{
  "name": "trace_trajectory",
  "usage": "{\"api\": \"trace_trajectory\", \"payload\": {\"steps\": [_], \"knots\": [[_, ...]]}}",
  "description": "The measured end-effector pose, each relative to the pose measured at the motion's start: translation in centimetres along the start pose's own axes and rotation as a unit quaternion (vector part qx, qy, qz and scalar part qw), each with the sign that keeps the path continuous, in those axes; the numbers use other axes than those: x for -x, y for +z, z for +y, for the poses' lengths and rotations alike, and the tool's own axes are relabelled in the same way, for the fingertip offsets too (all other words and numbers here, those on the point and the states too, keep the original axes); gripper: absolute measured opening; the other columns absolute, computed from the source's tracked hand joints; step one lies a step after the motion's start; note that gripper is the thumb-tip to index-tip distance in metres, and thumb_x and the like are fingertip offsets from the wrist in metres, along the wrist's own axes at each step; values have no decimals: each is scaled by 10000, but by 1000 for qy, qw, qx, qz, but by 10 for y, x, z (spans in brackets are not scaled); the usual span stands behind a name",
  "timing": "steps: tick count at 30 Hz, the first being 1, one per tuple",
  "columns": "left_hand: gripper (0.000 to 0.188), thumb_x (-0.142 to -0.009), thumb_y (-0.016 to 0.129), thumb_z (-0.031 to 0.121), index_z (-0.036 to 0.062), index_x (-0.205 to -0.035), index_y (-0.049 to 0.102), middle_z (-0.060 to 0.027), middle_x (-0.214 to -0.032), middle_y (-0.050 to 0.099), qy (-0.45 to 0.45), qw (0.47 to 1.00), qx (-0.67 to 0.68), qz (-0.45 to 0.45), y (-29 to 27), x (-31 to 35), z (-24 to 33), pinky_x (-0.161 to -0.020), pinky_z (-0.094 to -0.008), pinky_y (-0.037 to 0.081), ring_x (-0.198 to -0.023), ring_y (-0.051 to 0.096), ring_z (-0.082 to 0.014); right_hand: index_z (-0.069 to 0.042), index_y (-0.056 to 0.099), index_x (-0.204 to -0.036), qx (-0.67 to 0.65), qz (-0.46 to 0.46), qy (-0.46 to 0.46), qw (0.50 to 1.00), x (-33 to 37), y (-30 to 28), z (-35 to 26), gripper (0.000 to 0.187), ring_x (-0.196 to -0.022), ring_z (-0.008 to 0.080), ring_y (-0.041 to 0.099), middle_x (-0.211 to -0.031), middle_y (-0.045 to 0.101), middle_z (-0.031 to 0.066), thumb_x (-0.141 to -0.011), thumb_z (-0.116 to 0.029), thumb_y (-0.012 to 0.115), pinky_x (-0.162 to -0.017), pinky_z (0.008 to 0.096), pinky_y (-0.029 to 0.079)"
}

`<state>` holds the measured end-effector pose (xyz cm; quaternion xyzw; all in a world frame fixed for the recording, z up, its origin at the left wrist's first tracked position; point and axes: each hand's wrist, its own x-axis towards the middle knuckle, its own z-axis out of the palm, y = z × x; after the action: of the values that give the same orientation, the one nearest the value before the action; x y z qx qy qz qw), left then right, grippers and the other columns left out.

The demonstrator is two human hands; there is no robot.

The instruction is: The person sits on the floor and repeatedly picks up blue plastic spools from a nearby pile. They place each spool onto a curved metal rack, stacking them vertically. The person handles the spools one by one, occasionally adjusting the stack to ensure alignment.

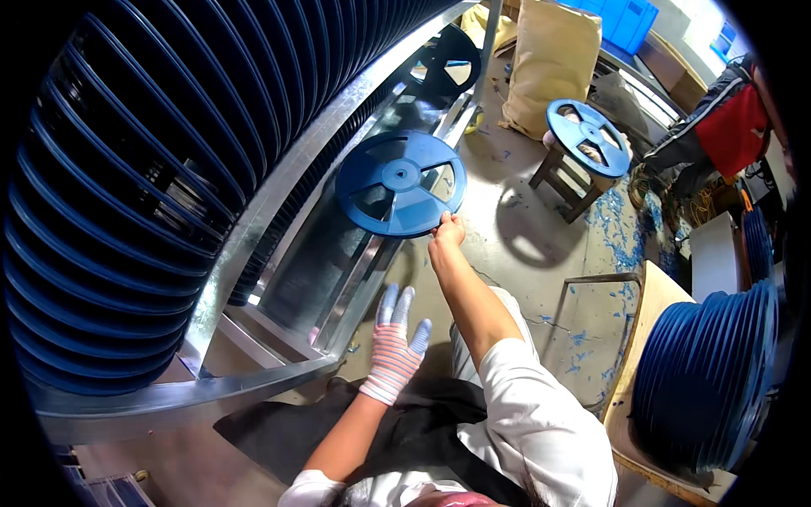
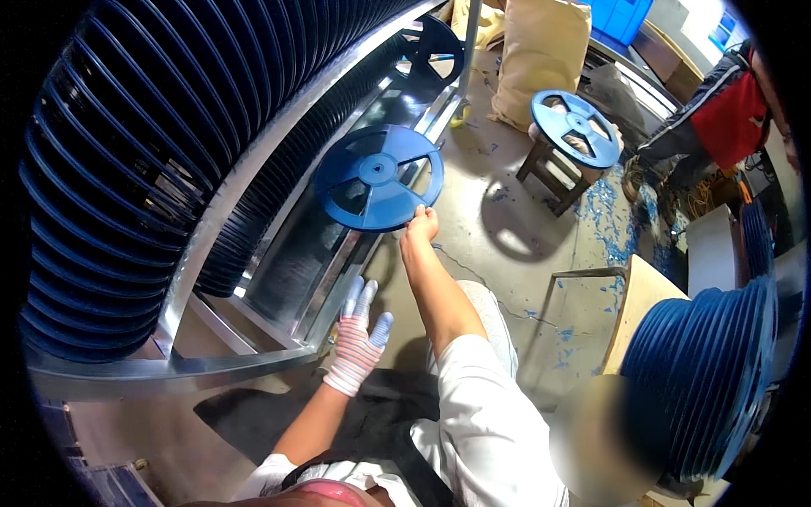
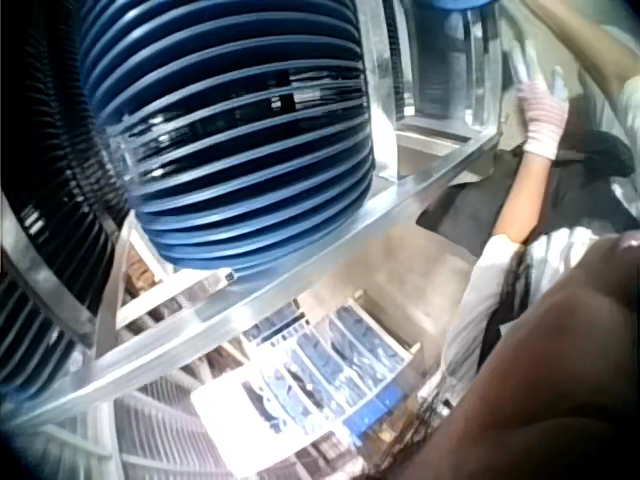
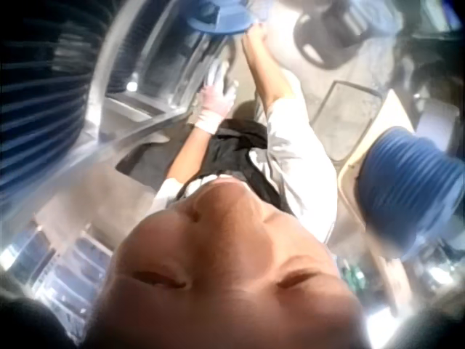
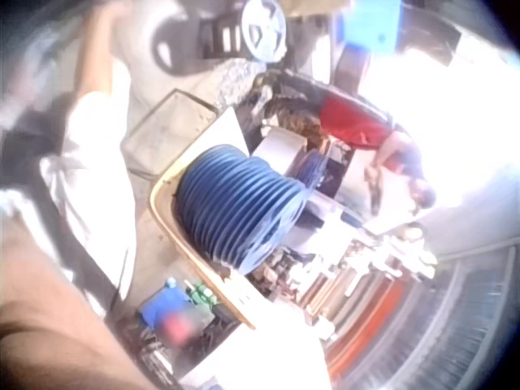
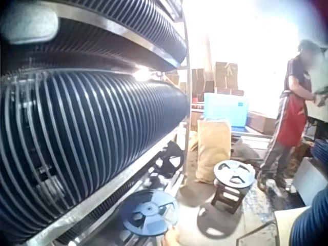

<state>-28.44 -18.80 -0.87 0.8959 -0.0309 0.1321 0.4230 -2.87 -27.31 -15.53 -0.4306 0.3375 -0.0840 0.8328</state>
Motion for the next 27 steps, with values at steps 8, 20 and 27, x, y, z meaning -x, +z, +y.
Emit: {"api": "trace_trajectory", "payload": {"steps": [8, 20, 27], "knots": [[567, -853, 606, 278, 49, -1338, 422, -230, -1404, 345, -41, 999, -14, -2, -10, 20, -8, -1033, -464, 336, -1257, 375, -413, -72, 527, -834, 44, -35, -5, 998, -8, 20, 35, 107, -490, 100, 425, -656, 504, -5, -923, -130, 535, -417, 249, 354], [527, -835, 619, 203, 29, -1303, 453, -247, -1394, 355, -17, 1000, 10, -7, 3, 3, -7, -1029, -458, 343, -1251, 389, -416, -18, 600, -801, 493, -103, -70, 861, -22, -8, -10, 439, -510, 170, 624, -610, 621, 96, -857, -454, 602, -464, 290, 464], [480, -860, 574, 186, 28, -1300, 470, -251, -1380, 384, 60, 994, -60, -62, 57, -25, -44, -1044, -445, 323, -1266, 384, -396, -33, 599, -791, 488, -101, -247, 831, -41, -58, -103, 289, -519, 175, 616, -646, 633, 94, -834, -317, 624, -541, 320, 485]]}}
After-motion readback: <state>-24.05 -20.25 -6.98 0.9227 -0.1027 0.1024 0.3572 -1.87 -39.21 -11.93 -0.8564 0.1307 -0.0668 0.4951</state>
